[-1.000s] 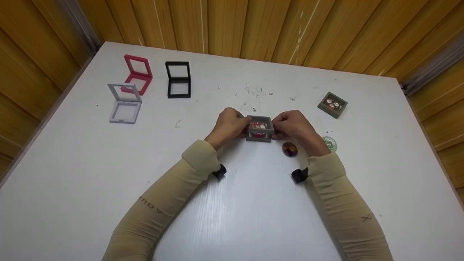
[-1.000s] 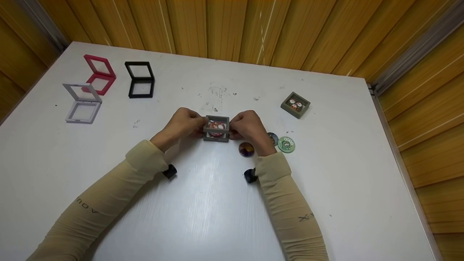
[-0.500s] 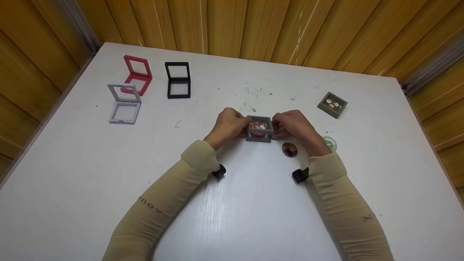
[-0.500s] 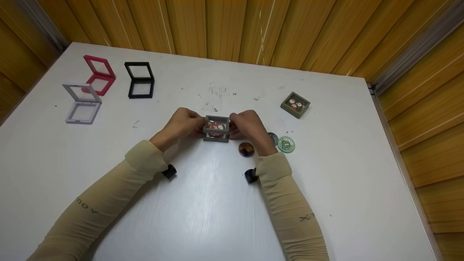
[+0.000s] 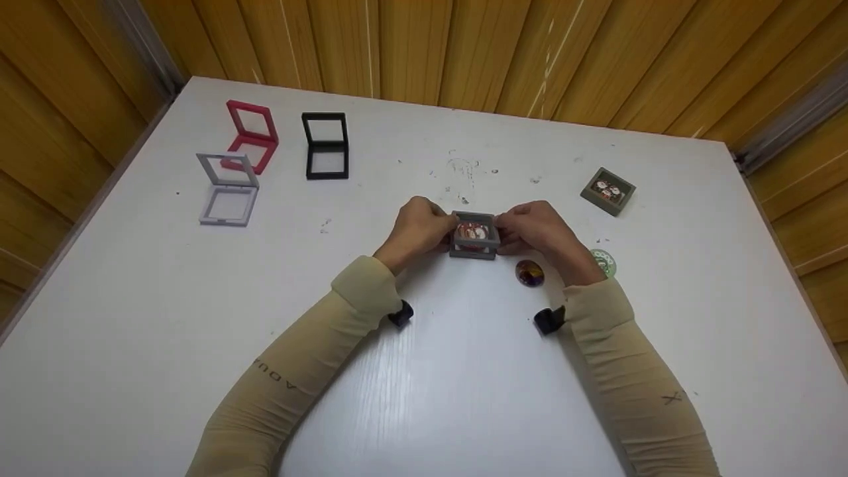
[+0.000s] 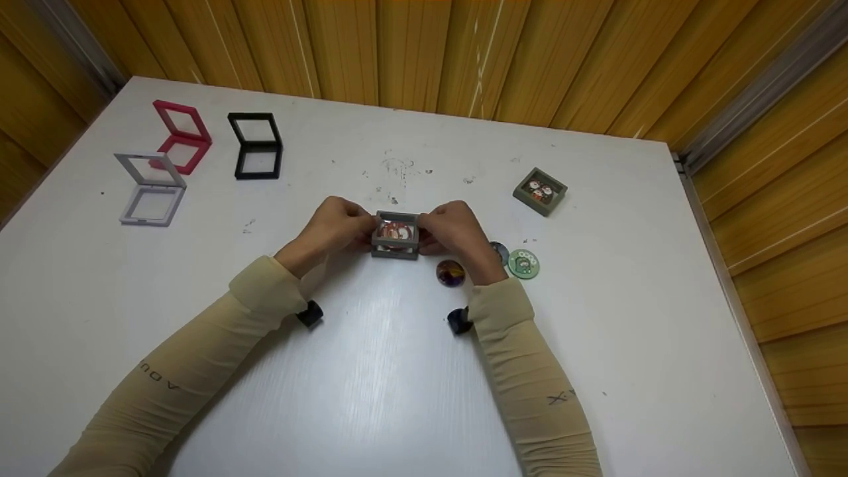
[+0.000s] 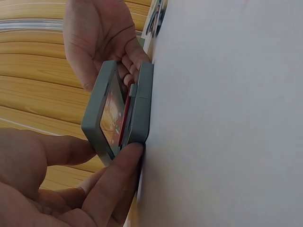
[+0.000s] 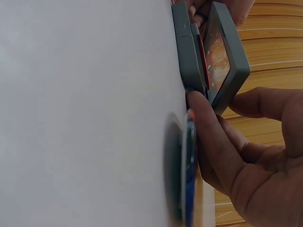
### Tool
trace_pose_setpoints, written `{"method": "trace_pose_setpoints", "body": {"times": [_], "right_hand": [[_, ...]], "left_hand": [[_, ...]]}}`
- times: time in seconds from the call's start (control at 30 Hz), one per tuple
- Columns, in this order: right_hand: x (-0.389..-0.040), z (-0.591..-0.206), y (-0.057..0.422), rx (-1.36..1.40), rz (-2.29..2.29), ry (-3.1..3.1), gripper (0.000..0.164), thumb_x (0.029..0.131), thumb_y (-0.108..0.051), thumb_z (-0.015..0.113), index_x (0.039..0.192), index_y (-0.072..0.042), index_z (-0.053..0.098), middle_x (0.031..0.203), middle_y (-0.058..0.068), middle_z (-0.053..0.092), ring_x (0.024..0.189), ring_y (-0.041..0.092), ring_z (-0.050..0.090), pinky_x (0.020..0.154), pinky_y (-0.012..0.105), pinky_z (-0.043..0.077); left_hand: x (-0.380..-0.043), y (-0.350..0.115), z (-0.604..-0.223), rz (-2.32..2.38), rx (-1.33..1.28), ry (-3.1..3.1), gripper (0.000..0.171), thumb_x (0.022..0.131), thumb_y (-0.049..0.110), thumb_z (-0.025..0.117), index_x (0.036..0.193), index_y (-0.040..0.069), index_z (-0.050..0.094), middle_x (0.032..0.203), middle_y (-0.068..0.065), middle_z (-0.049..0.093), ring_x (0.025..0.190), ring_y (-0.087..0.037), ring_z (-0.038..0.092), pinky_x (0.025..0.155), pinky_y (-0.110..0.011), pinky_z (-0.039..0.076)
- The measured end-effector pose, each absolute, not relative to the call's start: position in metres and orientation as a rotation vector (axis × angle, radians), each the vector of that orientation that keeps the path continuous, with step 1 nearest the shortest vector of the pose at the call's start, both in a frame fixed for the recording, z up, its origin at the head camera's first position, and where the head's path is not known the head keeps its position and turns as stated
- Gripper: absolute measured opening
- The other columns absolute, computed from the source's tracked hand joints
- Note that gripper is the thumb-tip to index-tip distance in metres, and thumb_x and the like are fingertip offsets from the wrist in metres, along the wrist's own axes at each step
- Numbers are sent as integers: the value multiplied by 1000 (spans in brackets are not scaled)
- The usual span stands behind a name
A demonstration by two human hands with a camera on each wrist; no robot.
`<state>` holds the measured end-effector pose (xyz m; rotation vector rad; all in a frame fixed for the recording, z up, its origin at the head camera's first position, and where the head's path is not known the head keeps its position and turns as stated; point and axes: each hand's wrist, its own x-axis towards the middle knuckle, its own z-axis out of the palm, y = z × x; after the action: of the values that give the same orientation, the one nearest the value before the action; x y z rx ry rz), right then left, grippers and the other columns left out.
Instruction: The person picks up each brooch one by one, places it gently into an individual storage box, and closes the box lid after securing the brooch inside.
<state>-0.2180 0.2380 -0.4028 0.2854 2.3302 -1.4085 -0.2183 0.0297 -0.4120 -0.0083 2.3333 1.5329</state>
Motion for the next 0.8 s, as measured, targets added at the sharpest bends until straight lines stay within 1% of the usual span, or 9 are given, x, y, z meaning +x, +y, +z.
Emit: {"method": "trace_pose_setpoints", "body": {"times": [0.2, 0.47, 0.7, 0.8], "right_hand": [[-217, -403, 238, 265, -1374, 2366, 31, 90, -21, 60, 108, 4, 66, 97, 17, 70, 80, 20, 70, 72, 31, 57], [-218, -405, 239, 265, -1410, 2337, 29, 90, -17, 61, 107, 6, 65, 97, 18, 69, 79, 20, 70, 71, 31, 57], [-219, -407, 239, 261, -1399, 2352, 27, 89, -17, 65, 104, 5, 66, 97, 17, 67, 76, 19, 69, 71, 30, 57], [-219, -407, 239, 269, -1386, 2358, 27, 89, -18, 65, 103, 5, 66, 96, 17, 68, 74, 18, 69, 70, 30, 57]], "left_hand": [[-219, 30, -412, 1519, -6, 2339, 17, 92, 15, 63, 89, -1, 69, 85, -7, 69, 74, -17, 69, 64, -26, 56], [-219, 31, -413, 1509, 4, 2364, 13, 91, 12, 64, 89, 0, 70, 82, -7, 69, 71, -16, 69, 61, -25, 55], [-217, 29, -413, 1455, 53, 2438, 12, 88, 13, 67, 85, 3, 72, 77, -5, 69, 69, -15, 66, 57, -23, 50], [-218, 30, -413, 1449, 53, 2440, 12, 88, 14, 67, 85, 3, 72, 76, -4, 69, 69, -15, 66, 57, -22, 50]]}}
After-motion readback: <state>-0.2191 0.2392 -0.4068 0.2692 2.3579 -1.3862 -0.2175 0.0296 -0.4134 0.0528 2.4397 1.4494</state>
